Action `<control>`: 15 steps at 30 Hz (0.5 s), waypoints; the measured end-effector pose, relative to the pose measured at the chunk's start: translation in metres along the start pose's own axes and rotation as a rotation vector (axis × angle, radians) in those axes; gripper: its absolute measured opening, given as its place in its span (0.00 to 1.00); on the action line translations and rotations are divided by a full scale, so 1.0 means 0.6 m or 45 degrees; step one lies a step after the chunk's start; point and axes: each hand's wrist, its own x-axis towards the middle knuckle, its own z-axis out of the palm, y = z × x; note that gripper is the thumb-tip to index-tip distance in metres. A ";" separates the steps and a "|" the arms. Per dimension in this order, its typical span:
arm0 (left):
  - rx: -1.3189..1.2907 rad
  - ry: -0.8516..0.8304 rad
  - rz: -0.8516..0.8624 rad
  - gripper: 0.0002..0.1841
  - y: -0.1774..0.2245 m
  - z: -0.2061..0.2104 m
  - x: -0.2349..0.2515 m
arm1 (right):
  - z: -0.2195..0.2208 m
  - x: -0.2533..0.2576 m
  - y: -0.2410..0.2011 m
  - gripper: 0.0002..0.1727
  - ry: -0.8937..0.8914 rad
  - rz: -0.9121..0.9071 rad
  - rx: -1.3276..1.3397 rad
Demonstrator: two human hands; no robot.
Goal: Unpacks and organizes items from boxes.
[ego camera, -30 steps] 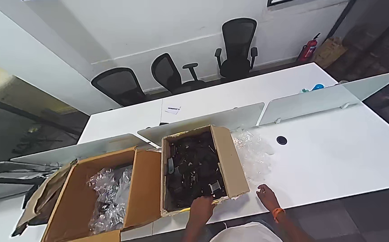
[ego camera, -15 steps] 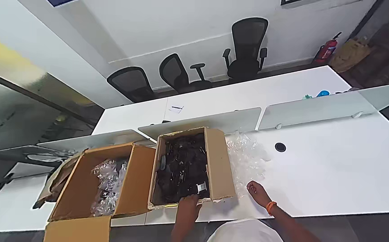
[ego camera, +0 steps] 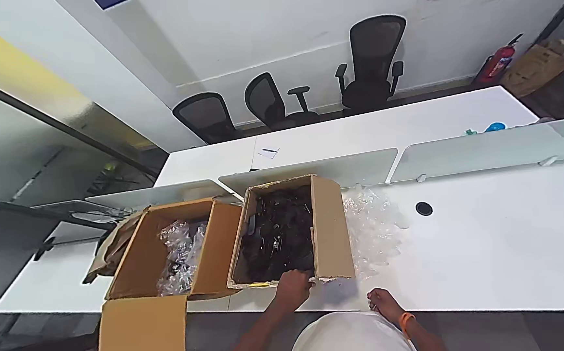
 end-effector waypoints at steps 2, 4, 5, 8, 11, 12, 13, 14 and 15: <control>-0.034 0.019 0.024 0.21 -0.017 -0.026 -0.033 | 0.032 0.005 -0.004 0.15 0.038 0.055 0.145; -0.070 0.052 0.070 0.19 -0.036 -0.048 -0.064 | 0.070 0.011 -0.015 0.18 0.079 0.127 0.319; -0.084 0.076 0.097 0.19 -0.046 -0.056 -0.079 | 0.091 0.018 -0.019 0.19 0.086 0.167 0.419; -0.142 0.139 0.200 0.18 -0.079 -0.078 -0.117 | 0.169 0.051 -0.032 0.23 0.055 0.241 0.595; -0.208 0.307 0.331 0.15 -0.111 -0.081 -0.149 | 0.233 0.059 -0.042 0.23 -0.077 -0.053 -0.059; -0.245 0.393 0.384 0.14 -0.119 -0.079 -0.159 | 0.243 0.041 -0.062 0.31 -0.147 -0.147 -0.460; -0.285 0.454 0.427 0.12 -0.125 -0.079 -0.169 | 0.253 0.015 -0.087 0.34 -0.209 -0.145 -0.666; -0.320 0.496 0.468 0.11 -0.129 -0.079 -0.179 | 0.262 -0.021 -0.121 0.32 -0.224 -0.064 -0.682; -0.343 0.520 0.508 0.11 -0.133 -0.078 -0.189 | 0.269 -0.079 -0.181 0.28 -0.167 0.072 -0.554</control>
